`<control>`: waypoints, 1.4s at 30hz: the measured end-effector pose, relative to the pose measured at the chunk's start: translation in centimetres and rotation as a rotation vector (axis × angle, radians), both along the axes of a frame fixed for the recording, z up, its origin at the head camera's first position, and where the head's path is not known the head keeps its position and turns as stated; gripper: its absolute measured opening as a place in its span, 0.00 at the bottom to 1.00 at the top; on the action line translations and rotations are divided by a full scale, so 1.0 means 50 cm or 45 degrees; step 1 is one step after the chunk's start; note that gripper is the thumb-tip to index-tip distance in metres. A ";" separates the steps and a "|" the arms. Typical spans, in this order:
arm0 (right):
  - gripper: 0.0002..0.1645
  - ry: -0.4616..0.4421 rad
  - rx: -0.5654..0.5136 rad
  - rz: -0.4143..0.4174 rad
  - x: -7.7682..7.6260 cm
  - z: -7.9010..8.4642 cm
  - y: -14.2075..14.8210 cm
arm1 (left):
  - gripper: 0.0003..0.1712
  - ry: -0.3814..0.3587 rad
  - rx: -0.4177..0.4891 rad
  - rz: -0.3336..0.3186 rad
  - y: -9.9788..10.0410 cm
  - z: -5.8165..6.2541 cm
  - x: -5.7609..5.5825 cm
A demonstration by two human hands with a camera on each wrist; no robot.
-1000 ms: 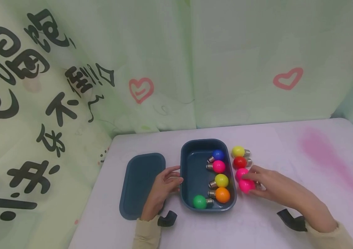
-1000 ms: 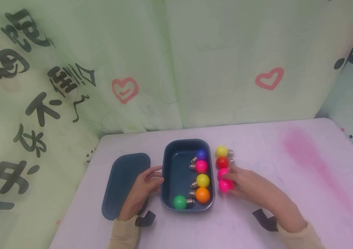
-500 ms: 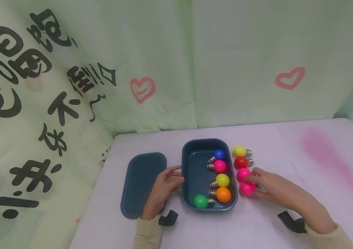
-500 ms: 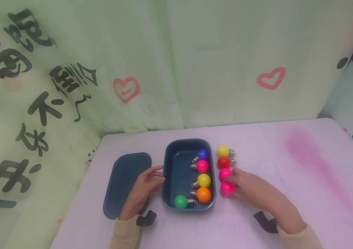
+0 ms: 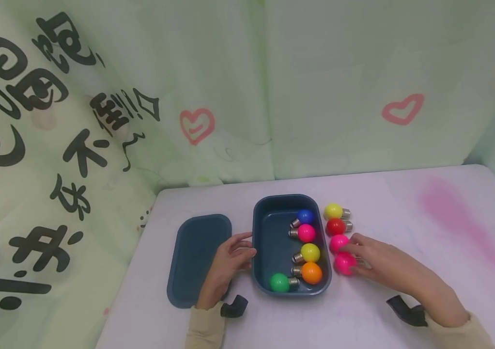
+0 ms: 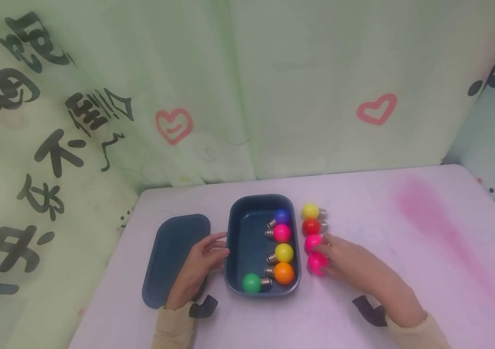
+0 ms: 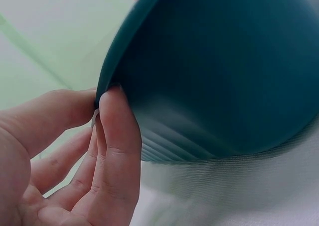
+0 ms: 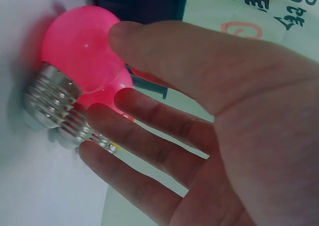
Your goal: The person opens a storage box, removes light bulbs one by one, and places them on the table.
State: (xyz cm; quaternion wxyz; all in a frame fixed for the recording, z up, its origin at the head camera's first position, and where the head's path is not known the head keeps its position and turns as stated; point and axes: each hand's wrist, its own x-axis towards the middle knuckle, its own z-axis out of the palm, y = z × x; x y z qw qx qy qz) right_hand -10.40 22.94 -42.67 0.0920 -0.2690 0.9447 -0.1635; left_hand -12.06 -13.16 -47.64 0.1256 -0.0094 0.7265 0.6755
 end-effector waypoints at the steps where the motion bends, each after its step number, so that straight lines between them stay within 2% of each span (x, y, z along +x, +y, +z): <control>1: 0.25 0.000 -0.002 -0.004 0.001 0.002 -0.001 | 0.30 0.000 0.002 -0.001 0.000 0.001 0.000; 10: 0.25 0.053 -0.075 0.065 0.006 0.045 -0.033 | 0.30 0.003 0.013 -0.001 0.000 0.000 -0.003; 18: 0.23 0.020 -0.144 0.102 0.005 0.069 -0.074 | 0.29 0.003 0.024 -0.002 0.002 0.001 -0.002; 24: 0.24 0.007 -0.129 0.140 0.001 0.074 -0.108 | 0.29 -0.005 0.023 0.000 0.002 -0.002 0.000; 33: 0.21 0.008 -0.199 0.229 0.001 0.075 -0.139 | 0.29 -0.002 0.024 -0.004 0.002 -0.003 -0.001; 42: 0.22 -0.012 -0.193 0.272 0.000 0.064 -0.172 | 0.29 -0.005 0.030 0.000 0.001 -0.001 -0.002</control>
